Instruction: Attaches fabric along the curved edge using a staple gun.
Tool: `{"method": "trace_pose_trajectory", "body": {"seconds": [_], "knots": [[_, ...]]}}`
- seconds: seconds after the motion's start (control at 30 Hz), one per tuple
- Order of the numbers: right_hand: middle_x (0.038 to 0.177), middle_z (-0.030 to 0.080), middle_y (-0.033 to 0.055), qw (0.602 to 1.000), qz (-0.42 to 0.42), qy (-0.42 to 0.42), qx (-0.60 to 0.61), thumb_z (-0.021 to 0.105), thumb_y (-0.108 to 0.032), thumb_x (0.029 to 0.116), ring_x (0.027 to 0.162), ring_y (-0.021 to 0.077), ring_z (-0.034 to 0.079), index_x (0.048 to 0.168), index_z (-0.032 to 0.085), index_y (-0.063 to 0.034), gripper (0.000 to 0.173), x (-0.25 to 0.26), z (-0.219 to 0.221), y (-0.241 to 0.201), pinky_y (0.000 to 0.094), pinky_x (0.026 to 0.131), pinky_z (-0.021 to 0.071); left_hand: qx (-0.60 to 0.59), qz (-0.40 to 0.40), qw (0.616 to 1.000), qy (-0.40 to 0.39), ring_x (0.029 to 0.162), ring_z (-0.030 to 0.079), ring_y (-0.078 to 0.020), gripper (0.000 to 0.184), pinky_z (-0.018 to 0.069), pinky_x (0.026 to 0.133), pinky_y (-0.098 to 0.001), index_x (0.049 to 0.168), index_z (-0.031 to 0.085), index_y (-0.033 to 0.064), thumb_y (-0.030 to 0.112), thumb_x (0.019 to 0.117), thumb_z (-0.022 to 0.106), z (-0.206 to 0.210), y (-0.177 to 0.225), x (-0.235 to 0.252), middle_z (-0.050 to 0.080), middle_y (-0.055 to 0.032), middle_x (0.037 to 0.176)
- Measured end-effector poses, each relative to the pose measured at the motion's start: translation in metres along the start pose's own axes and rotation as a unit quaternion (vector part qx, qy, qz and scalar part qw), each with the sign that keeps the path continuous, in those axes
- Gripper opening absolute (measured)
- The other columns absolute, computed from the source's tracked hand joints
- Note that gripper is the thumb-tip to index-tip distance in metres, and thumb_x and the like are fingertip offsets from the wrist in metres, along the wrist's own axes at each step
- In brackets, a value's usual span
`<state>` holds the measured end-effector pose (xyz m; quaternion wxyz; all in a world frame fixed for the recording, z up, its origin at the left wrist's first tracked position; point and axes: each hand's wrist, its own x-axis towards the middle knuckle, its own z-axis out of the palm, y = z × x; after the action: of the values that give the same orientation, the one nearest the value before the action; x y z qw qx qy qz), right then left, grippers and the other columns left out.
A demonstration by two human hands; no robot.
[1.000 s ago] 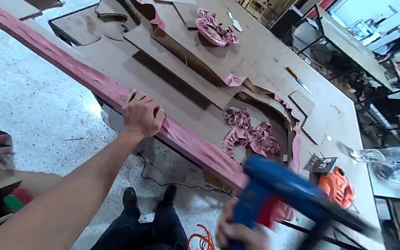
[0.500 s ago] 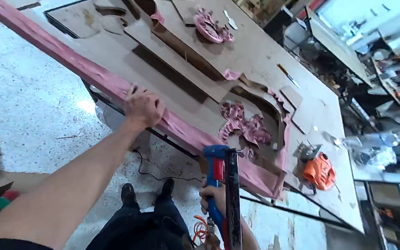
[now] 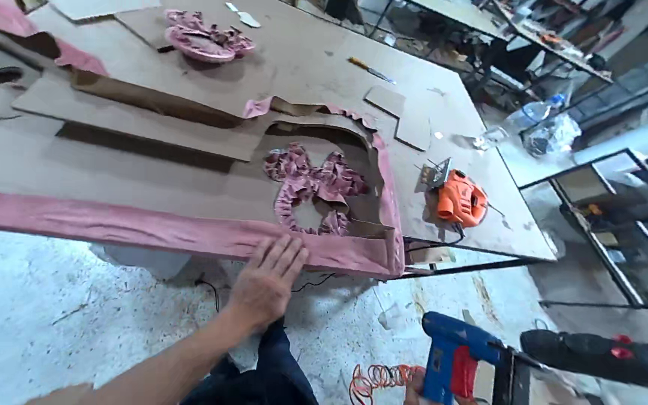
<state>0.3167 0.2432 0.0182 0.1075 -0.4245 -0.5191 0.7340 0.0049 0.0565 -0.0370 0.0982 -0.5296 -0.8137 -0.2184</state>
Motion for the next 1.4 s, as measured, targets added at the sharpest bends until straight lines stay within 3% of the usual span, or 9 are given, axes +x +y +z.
{"method": "trace_pose_trajectory", "body": {"seconds": [0.13,0.3,0.5,0.67,0.73,0.87,1.03,1.2,1.4], "knots": [[0.061,0.064,-0.0025,0.998,0.017,0.019,0.063,0.054,-0.017,0.0894,0.052,0.0143,0.065,0.098,0.054,-0.0176,0.009,0.009,-0.020,0.037,0.0317,0.051,0.0571,-0.058,0.064,0.991,-0.098,0.150,0.038,-0.0191,0.050,0.0339,0.122,-0.0467,0.149,0.055,0.0191,0.011,0.0992,0.053,0.040,0.048,0.058,0.048,0.0014,0.158],[0.057,0.056,-0.0059,0.994,0.037,0.099,0.040,0.045,-0.005,0.0868,0.049,0.0102,0.061,0.099,0.046,-0.0127,0.015,0.008,-0.017,0.028,0.0288,0.052,0.0563,-0.066,0.110,0.981,-0.148,0.153,0.032,-0.0163,0.052,0.0303,0.124,-0.0422,0.154,0.049,0.0162,0.013,0.1021,0.046,0.068,0.086,0.097,0.042,0.0018,0.162],[0.058,0.059,-0.0014,0.995,0.007,0.030,0.098,0.063,-0.013,0.0780,0.049,0.0135,0.062,0.098,0.052,-0.0115,0.023,0.029,-0.015,0.019,0.0308,0.051,0.0562,-0.107,0.114,0.962,-0.226,0.156,0.025,-0.0151,0.052,0.0232,0.125,-0.0526,0.158,0.040,0.0203,0.023,0.1062,0.040,0.074,0.106,0.133,0.034,0.0053,0.166],[0.058,0.059,-0.0035,0.996,0.003,0.026,0.080,0.061,-0.010,0.0801,0.048,0.0099,0.060,0.095,0.053,-0.0117,0.017,0.048,-0.009,-0.006,0.0267,0.050,0.0547,-0.142,0.057,0.951,-0.268,0.155,0.029,-0.0210,0.053,0.0119,0.126,-0.0605,0.151,0.051,0.0142,0.039,0.1107,0.028,0.074,0.129,0.172,0.044,0.0001,0.161],[0.058,0.059,-0.0039,0.996,0.013,0.042,0.072,0.055,-0.006,0.0816,0.049,0.0094,0.061,0.094,0.052,-0.0105,0.014,0.056,-0.008,-0.016,0.0257,0.051,0.0549,-0.123,0.037,0.954,-0.270,0.153,0.033,-0.0251,0.058,0.0125,0.125,-0.0621,0.149,0.053,0.0114,0.044,0.1100,0.026,0.076,0.131,0.182,0.048,-0.0028,0.158],[0.059,0.061,-0.0043,0.998,0.040,0.026,0.045,0.047,-0.002,0.0896,0.053,0.0090,0.063,0.089,0.053,-0.0093,0.010,0.079,-0.023,-0.037,0.0247,0.057,0.0561,-0.092,0.018,0.967,-0.238,0.148,0.042,-0.0266,0.060,0.0240,0.121,-0.0637,0.151,0.051,0.0128,0.047,0.1072,0.030,0.089,0.121,0.191,0.048,-0.0033,0.158],[0.060,0.061,-0.0016,0.998,0.040,-0.021,0.039,0.052,-0.004,0.0865,0.052,0.0119,0.063,0.100,0.055,-0.0076,0.014,0.120,-0.057,-0.050,0.0280,0.054,0.0566,-0.085,-0.060,0.946,-0.306,0.156,0.026,-0.0256,0.070,0.0124,0.124,-0.0659,0.158,0.040,0.0135,0.056,0.1068,0.017,0.090,0.118,0.231,0.036,-0.0037,0.166],[0.059,0.059,-0.0014,0.996,0.043,-0.026,0.070,0.054,-0.005,0.0814,0.050,0.0118,0.061,0.096,0.053,-0.0089,0.016,0.144,-0.063,-0.075,0.0278,0.052,0.0553,-0.079,-0.105,0.927,-0.350,0.159,0.015,-0.0245,0.071,0.0084,0.125,-0.0647,0.161,0.034,0.0118,0.056,0.1077,0.017,0.085,0.114,0.266,0.027,-0.0038,0.169],[0.059,0.057,0.0032,0.995,0.054,-0.062,0.059,0.062,-0.009,0.0751,0.048,0.0160,0.061,0.099,0.055,-0.0068,0.025,0.169,-0.052,-0.115,0.0319,0.049,0.0551,-0.130,-0.019,0.941,-0.313,0.154,0.031,-0.0229,0.059,0.0282,0.121,-0.0572,0.156,0.044,0.0166,0.048,0.1098,0.023,0.090,0.074,0.274,0.038,-0.0008,0.165]]}}
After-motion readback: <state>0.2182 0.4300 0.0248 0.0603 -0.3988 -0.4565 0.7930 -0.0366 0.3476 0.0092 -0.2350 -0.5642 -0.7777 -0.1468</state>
